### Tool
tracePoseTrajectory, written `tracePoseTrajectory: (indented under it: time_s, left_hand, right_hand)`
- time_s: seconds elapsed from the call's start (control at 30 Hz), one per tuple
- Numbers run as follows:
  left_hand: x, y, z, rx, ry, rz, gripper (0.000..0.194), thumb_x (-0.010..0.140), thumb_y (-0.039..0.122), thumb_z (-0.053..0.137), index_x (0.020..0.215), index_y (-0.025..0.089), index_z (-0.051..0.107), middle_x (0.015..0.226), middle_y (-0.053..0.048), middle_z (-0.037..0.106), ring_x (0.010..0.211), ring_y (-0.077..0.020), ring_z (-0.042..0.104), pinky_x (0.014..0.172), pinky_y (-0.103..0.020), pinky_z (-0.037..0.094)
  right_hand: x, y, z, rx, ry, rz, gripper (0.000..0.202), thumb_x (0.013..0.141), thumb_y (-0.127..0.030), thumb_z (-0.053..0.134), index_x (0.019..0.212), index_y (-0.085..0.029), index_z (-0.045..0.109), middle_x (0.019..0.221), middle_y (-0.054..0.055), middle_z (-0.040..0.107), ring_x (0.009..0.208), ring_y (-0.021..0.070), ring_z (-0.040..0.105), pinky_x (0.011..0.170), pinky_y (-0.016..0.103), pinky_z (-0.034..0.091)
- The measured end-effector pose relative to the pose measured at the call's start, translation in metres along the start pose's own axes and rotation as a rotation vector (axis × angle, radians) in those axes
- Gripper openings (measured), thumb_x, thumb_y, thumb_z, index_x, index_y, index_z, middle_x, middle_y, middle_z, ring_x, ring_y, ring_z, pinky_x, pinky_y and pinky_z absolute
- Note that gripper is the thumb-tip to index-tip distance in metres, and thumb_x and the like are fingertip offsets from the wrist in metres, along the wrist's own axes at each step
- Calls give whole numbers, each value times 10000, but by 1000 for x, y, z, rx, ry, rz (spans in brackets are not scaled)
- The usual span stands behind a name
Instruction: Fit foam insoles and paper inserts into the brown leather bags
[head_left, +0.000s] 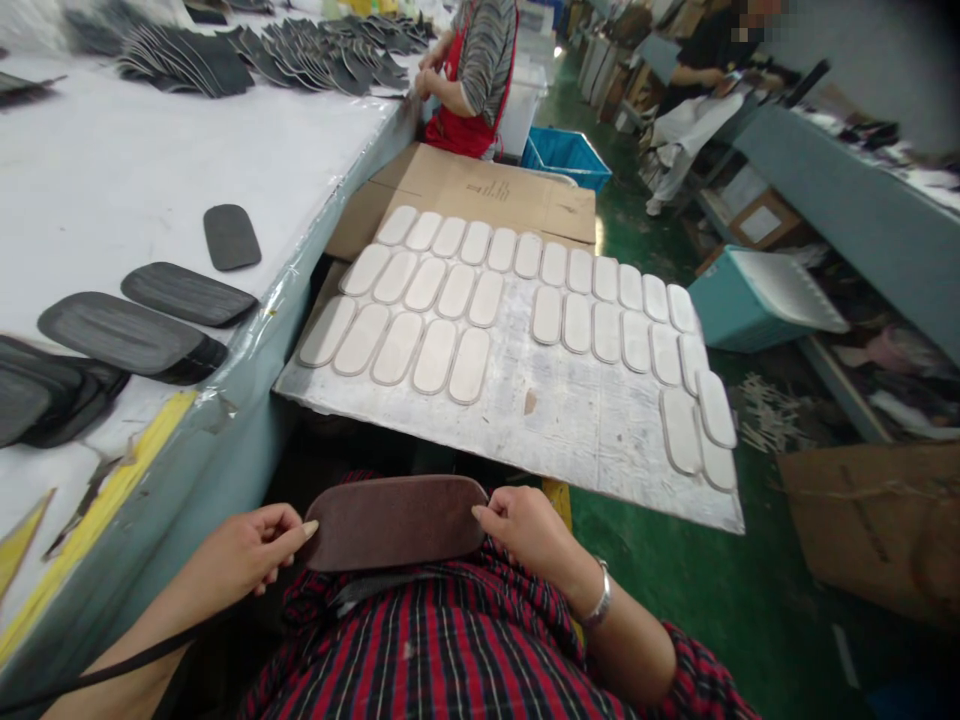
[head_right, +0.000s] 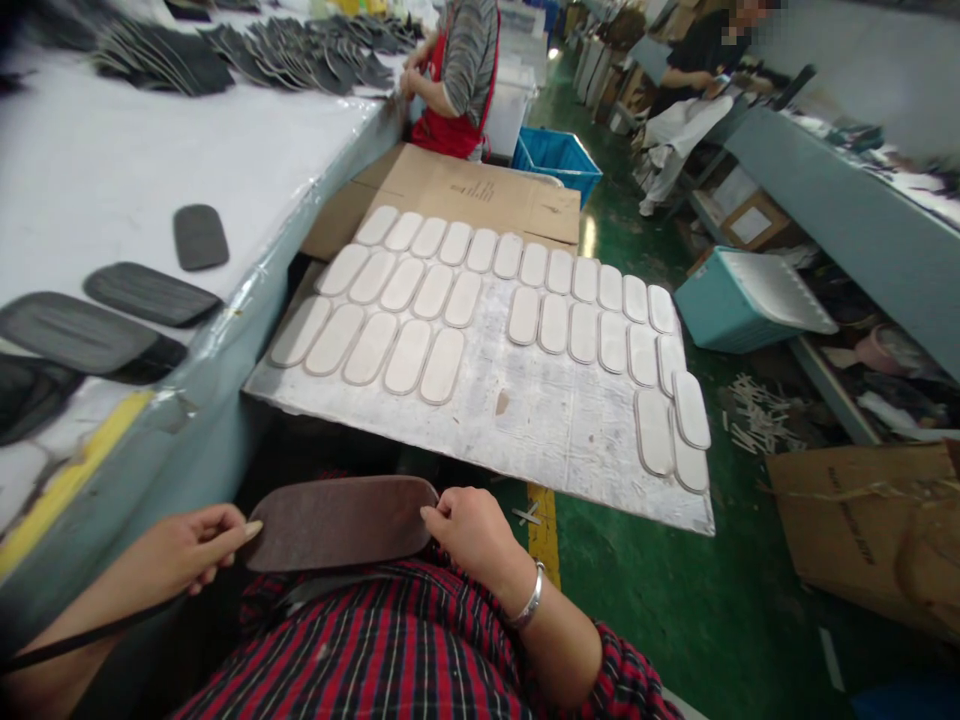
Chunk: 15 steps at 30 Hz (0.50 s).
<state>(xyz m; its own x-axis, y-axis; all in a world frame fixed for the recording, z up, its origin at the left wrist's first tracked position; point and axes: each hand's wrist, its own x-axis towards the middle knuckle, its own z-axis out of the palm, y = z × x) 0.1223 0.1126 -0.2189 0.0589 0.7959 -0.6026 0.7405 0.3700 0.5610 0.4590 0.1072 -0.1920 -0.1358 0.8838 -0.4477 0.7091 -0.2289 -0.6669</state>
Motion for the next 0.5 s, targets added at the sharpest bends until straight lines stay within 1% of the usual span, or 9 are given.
tracePoseTrajectory:
  time_s: [0.07,0.13,0.17,0.2,0.23,0.27,0.33,0.4,0.5]
  left_hand:
    - [-3,8,-8,257,128,136,435,714,616,494,723,185,549,586,-1,545,524,-151,521,491,-248,407]
    - [-8,21,-12,448,261,388,402,735,557,529,892,193,600,759,-34,597,692,-180,560,635,-276,440]
    - [-10,29,-11,494,275,546,386,762,510,530,995,210,599,874,-48,603,799,-191,561,719,-287,441]
    - [-11,39,-7,519,239,717,370,794,458,518,1084,237,580,980,-55,590,896,-197,545,795,-296,428]
    - [-12,49,-2,539,168,885,357,821,408,503,1144,266,556,1063,-54,568,970,-199,522,853,-303,408]
    - [-13,60,5,564,90,1032,353,839,371,492,1178,287,536,1113,-52,551,1006,-200,505,884,-312,392]
    - [-12,80,22,639,-23,1243,357,847,342,491,1197,283,523,1119,-56,551,982,-201,506,868,-325,394]
    - [-10,96,39,722,-52,1356,343,846,328,493,1175,242,537,1034,-67,580,901,-193,514,806,-322,412]
    - [-7,105,56,810,4,1403,272,861,271,458,1097,206,577,897,-66,589,797,-177,500,711,-305,418]
  right_hand:
    - [1,6,-1,3,40,-12,398,783,-480,522,552,-156,505,498,4,526,407,71,451,409,193,305]
    - [0,17,0,150,19,51,423,806,-521,466,589,-158,487,483,-9,510,375,69,434,379,188,297]
    - [-1,23,2,251,0,87,426,825,-525,426,616,-158,480,473,-17,501,354,67,426,361,183,294]
    - [-3,28,4,344,-16,110,421,839,-519,398,637,-157,473,465,-25,493,340,66,420,346,176,292]
    - [-6,33,6,417,-19,117,410,843,-508,393,650,-155,469,462,-32,486,336,63,419,337,169,291]
    - [-9,37,10,469,-18,110,396,841,-496,405,655,-152,465,462,-37,482,336,59,418,335,162,293]
    - [-15,41,17,539,-27,86,377,827,-485,439,661,-147,459,474,-41,487,337,52,419,332,151,293]
    - [-21,39,25,590,-35,50,371,817,-483,462,670,-143,458,490,-41,499,341,46,424,330,143,287]
    - [-27,32,33,617,-15,4,363,803,-481,486,686,-138,468,499,-41,509,343,43,430,328,135,288]
